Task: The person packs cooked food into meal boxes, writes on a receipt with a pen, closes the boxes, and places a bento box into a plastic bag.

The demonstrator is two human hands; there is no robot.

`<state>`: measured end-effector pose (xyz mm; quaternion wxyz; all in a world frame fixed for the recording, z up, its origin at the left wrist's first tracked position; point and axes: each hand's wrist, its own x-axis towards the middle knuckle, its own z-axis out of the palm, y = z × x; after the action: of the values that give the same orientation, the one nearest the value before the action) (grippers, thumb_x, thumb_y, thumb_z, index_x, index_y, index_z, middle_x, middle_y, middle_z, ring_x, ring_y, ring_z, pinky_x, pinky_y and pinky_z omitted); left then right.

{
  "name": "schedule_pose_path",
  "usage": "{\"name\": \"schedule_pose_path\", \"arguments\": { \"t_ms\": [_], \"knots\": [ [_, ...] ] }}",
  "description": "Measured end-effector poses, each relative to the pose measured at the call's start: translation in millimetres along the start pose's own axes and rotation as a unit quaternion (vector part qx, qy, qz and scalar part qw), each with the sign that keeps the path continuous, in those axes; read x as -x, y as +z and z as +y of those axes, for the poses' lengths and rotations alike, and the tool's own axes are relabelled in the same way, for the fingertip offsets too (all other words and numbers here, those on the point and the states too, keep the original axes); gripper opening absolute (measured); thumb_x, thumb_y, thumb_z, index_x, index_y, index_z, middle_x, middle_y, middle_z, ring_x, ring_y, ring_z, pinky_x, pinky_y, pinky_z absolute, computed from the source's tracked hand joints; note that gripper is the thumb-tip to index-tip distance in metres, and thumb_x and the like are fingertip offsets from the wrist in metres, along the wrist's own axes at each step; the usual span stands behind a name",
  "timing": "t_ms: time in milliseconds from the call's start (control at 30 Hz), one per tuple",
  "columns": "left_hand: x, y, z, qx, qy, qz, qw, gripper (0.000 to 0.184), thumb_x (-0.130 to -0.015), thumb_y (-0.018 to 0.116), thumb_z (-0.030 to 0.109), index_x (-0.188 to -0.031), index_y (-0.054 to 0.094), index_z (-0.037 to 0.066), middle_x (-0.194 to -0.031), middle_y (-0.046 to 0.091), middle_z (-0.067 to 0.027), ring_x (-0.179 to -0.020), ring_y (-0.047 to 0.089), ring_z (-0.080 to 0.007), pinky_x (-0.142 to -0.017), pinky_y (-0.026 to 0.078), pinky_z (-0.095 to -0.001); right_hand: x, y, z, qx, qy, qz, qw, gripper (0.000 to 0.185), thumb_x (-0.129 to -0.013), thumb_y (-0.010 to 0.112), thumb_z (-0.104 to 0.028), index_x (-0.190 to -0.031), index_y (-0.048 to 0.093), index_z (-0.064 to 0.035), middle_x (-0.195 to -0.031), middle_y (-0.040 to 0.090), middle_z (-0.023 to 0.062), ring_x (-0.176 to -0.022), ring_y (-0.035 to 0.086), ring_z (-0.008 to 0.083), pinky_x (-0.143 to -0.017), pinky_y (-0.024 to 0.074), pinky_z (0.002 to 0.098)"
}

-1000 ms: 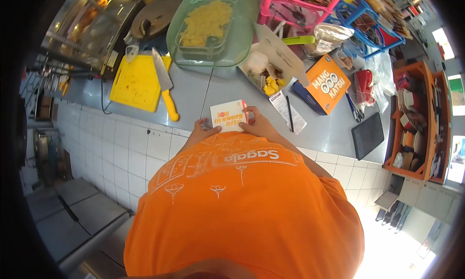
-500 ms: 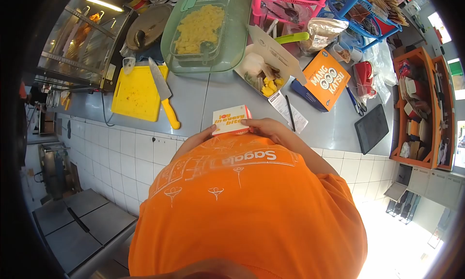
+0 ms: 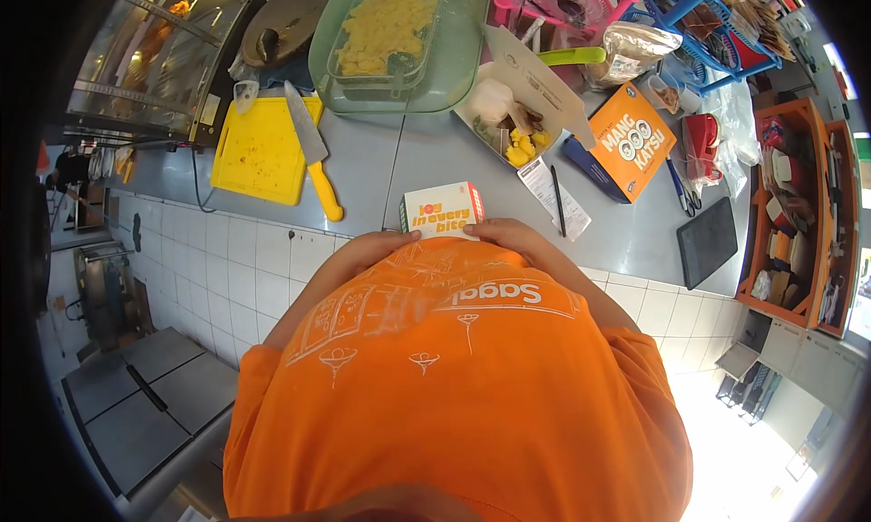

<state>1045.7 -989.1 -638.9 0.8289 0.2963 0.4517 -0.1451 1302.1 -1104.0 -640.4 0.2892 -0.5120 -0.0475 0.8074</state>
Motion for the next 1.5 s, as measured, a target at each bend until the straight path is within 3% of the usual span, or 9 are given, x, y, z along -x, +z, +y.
{"name": "schedule_pose_path", "arguments": {
  "t_ms": [367,633,767,867,1100,1233,1333,1367,1500],
  "knots": [
    [-35,9,-3,0.203,0.253,-0.007,0.946,0.039,-0.091,0.053,0.024,-0.12,0.047,0.0,-0.116,0.056,-0.0091,-0.104,0.052,-0.0159,-0.095,0.04,-0.0327,-37,-1,-4,-0.089,-0.155,-0.028,0.984,0.034,-0.087,0.064,-0.027,-0.106,0.057,0.0006,-0.098,0.063,0.0052,-0.078,0.058,0.0104,-0.072,0.0467,0.0226],
    [-32,14,5,0.098,0.185,0.133,0.969,0.043,-0.087,0.062,0.023,-0.121,0.047,0.001,-0.111,0.058,-0.0071,-0.102,0.055,-0.013,-0.085,0.043,-0.027,-32,-1,-10,0.069,-0.14,0.143,0.977,0.046,-0.082,0.069,-0.029,-0.109,0.049,0.0017,-0.098,0.06,0.0122,-0.086,0.058,0.0178,-0.077,0.0464,0.0303],
    [-24,20,4,-0.211,0.357,0.439,0.797,0.055,-0.086,0.061,0.013,-0.133,0.036,-0.002,-0.12,0.053,-0.0133,-0.109,0.053,-0.0192,-0.088,0.044,-0.0299,-17,15,-16,0.362,-0.317,0.354,0.802,0.061,-0.076,0.072,-0.035,-0.115,0.047,0.0056,-0.108,0.058,0.0193,-0.097,0.059,0.0284,-0.085,0.0481,0.038],
    [-41,21,13,-0.127,0.517,0.191,0.825,0.06,-0.085,0.054,0.002,-0.138,0.028,-0.002,-0.128,0.048,-0.0156,-0.114,0.051,-0.0222,-0.094,0.041,-0.0328,-31,13,-16,0.484,-0.345,0.296,0.748,0.058,-0.079,0.065,-0.028,-0.123,0.045,0.0041,-0.117,0.052,0.0262,-0.109,0.049,0.0408,-0.096,0.0397,0.0437],
    [-54,31,14,0.005,0.419,0.172,0.891,0.041,-0.091,0.043,0.003,-0.131,0.038,-0.004,-0.124,0.052,-0.0176,-0.113,0.051,-0.0247,-0.096,0.038,-0.0333,-56,5,-21,0.486,-0.323,0.233,0.778,0.054,-0.085,0.059,-0.028,-0.128,0.044,0.001,-0.112,0.052,0.0268,-0.106,0.051,0.0404,-0.094,0.04,0.0438],
    [-64,21,31,-0.301,0.418,0.295,0.805,0.057,-0.093,0.049,0.029,-0.136,0.032,-0.004,-0.133,0.043,-0.0251,-0.123,0.042,-0.0316,-0.104,0.029,-0.0417,-62,14,-36,0.504,-0.287,0.218,0.785,0.05,-0.086,0.057,-0.031,-0.126,0.047,-0.0018,-0.111,0.052,0.0285,-0.104,0.052,0.0414,-0.093,0.0407,0.043],
    [-62,50,33,-0.432,0.185,0.591,0.656,0.076,-0.091,0.049,0.047,-0.142,0.02,-0.002,-0.147,0.021,-0.0259,-0.137,0.018,-0.0371,-0.108,0.011,-0.0564,-20,12,-44,0.515,-0.282,0.162,0.793,0.047,-0.089,0.053,-0.04,-0.123,0.051,-0.0068,-0.109,0.057,0.0232,-0.101,0.056,0.0366,-0.089,0.0425,0.0433],
    [-68,40,28,-0.411,0.208,0.584,0.668,0.088,-0.088,0.046,0.057,-0.145,0.009,0.002,-0.151,-0.001,-0.0237,-0.14,-0.004,-0.0408,-0.104,-0.003,-0.0641,0,-1,-43,0.526,-0.293,0.109,0.791,0.047,-0.09,0.052,-0.042,-0.121,0.052,-0.0075,-0.108,0.059,0.0208,-0.099,0.057,0.0337,-0.087,0.0436,0.0422],
    [-58,67,25,-0.456,0.229,0.629,0.587,0.082,-0.091,0.041,0.053,-0.147,0.003,0.007,-0.151,-0.004,-0.0237,-0.139,-0.005,-0.0436,-0.106,0.0,-0.0626,128,-72,-49,0.433,-0.197,0.02,0.879,0.041,-0.09,0.052,-0.044,-0.102,0.066,-0.0073,-0.096,0.067,0.0053,-0.084,0.06,0.0136,-0.073,0.0472,0.0283]
  ]
}}
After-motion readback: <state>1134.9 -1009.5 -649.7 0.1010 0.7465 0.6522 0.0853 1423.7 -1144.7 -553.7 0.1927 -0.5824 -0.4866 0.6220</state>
